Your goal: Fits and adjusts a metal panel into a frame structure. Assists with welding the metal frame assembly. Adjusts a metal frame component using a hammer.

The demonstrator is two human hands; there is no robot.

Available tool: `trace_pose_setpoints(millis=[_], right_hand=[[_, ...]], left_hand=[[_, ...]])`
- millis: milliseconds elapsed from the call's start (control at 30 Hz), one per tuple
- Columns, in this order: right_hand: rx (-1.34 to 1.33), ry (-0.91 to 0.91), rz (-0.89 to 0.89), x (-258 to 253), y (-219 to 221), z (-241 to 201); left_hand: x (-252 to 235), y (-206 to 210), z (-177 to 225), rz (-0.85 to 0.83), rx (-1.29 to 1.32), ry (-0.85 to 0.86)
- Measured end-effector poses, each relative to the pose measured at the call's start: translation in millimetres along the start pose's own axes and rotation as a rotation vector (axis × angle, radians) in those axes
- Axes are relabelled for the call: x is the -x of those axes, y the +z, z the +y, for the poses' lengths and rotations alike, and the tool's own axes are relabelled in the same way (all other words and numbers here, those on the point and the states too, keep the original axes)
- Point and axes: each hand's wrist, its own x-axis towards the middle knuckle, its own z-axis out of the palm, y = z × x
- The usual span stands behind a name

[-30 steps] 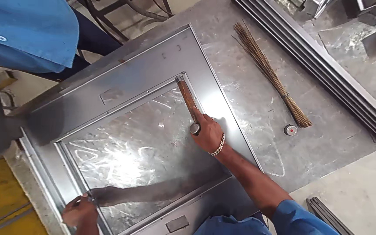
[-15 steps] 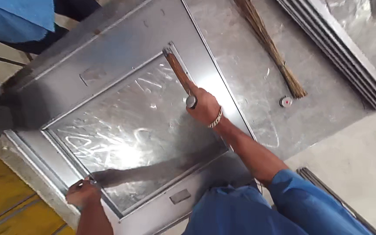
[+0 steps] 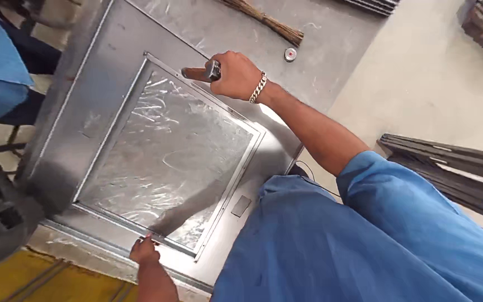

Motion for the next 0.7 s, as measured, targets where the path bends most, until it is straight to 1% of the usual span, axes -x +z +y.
trace_pose_setpoints(millis=[67,133,267,367,467,533,633,700], right_hand=[[-0.020,0.078,0.023,20,-6,6],[-0.072,0.140,0.046,37,-7,13],[-0.122,0.207,0.095,71,0,20],[-0.025,0.204,0.086,68,7,5],[0.147,0.162,0.093,41,8,-22],[0.235,0.118,0.092,8,2,-51],[0.286,0.057,0.070,-64,-11,-101],[0.212,0.054,0.055,-122,-18,-129]], left_hand=[[11,2,-6,-0.020,-0.050,-0.004],[12,6,-16,-0.019,-0.082,-0.003],[12,13,-23,0.004,-0.125,0.035],[6,11,-19,0.055,-0.136,0.025],[3,13,-18,0.085,-0.053,-0.022],[3,12,-20,0.097,-0.028,-0.015],[0,13,-26,0.118,-0.001,0.018],[-4,16,-25,0.161,0.002,0.056]])
